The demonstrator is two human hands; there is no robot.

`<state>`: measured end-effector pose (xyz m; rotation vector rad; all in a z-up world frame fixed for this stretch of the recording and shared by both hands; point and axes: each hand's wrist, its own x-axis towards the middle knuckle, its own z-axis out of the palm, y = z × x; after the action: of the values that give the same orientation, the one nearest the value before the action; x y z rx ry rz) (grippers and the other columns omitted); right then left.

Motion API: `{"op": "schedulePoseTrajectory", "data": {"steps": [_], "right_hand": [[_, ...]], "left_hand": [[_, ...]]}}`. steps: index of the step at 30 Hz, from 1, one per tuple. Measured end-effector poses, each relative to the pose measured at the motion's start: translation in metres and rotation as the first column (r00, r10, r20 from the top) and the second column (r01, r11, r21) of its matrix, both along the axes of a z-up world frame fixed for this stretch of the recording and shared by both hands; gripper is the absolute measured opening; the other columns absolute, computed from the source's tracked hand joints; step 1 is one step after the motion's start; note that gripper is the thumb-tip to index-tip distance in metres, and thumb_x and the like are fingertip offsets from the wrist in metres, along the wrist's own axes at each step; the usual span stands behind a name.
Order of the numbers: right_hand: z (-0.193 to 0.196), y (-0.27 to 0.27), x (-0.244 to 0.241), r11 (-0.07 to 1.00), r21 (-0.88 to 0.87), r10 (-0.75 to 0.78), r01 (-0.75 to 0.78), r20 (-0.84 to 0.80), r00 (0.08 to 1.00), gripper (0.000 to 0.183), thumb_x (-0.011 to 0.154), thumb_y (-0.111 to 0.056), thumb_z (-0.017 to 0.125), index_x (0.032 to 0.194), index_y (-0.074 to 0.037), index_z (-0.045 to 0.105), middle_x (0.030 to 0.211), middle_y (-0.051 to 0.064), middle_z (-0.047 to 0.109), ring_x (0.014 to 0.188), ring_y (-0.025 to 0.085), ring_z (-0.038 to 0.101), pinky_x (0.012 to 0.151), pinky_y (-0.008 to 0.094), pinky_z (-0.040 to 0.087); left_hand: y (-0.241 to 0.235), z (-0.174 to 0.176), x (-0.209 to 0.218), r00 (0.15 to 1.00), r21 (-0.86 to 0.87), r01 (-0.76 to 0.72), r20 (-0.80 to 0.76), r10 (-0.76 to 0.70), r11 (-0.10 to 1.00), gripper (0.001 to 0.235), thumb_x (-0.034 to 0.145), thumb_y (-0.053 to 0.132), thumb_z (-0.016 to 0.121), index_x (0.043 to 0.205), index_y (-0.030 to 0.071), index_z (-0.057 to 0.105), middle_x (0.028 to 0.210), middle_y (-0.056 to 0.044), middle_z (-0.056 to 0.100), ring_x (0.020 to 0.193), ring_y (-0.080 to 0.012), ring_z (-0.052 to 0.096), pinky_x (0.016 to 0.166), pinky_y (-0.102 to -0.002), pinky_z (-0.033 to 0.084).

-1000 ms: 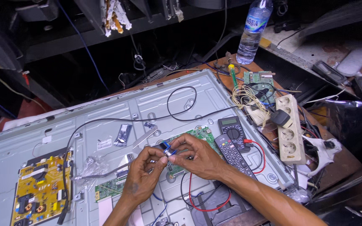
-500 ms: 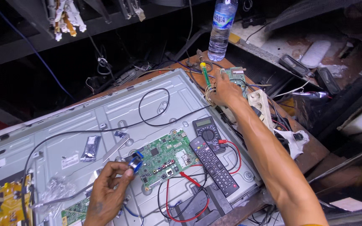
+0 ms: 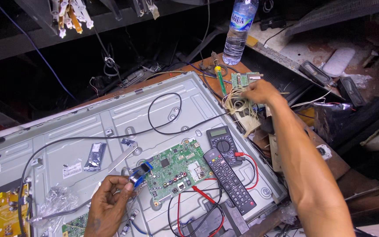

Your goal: The person works on the back of a disassembled flat-screen TV, handling wires and small circuit boards. They strip and twist wires, apply electrical tape, and use a multimeter and a voltage tester to check connections on the mainboard and power supply.

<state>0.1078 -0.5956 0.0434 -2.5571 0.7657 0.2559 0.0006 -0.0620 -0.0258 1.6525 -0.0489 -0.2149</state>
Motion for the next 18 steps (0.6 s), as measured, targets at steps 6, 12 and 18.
{"op": "schedulePoseTrajectory", "data": {"steps": [6,12,18], "right_hand": [[-0.016,-0.032,0.003,0.925,0.051,-0.381,0.378,0.148,0.913,0.034,0.097,-0.049,0.068,0.079,-0.021,0.063,0.081,0.007,0.074,0.079,0.027,0.073,0.082,0.041,0.052],[-0.084,-0.062,0.024,0.882,0.149,-0.454,0.446,0.517,0.726,0.019,0.091,-0.035,0.074,0.091,-0.019,0.063,0.085,0.001,0.077,0.096,0.024,0.072,0.090,0.038,0.050],[-0.035,-0.002,0.011,0.965,-0.043,-0.214,0.257,0.428,0.878,0.072,0.097,-0.041,0.071,0.152,-0.003,0.043,0.145,0.027,0.048,0.134,0.044,0.049,0.112,0.052,0.038]], "left_hand": [[0.000,-0.004,0.001,1.000,0.004,-0.005,0.013,0.005,1.000,0.014,0.092,0.006,0.071,0.103,-0.001,0.067,0.091,-0.015,0.068,0.078,-0.0236,0.074,0.082,-0.034,0.067],[0.000,0.000,0.001,0.999,-0.006,0.014,0.044,-0.014,1.000,0.013,0.092,0.007,0.070,0.101,-0.001,0.068,0.090,-0.013,0.069,0.081,-0.0190,0.070,0.083,-0.034,0.070],[-0.004,0.008,-0.001,0.998,-0.003,0.019,0.057,-0.019,1.000,0.013,0.092,0.012,0.071,0.100,0.002,0.068,0.096,-0.010,0.071,0.083,-0.0170,0.071,0.086,-0.033,0.068]]}}
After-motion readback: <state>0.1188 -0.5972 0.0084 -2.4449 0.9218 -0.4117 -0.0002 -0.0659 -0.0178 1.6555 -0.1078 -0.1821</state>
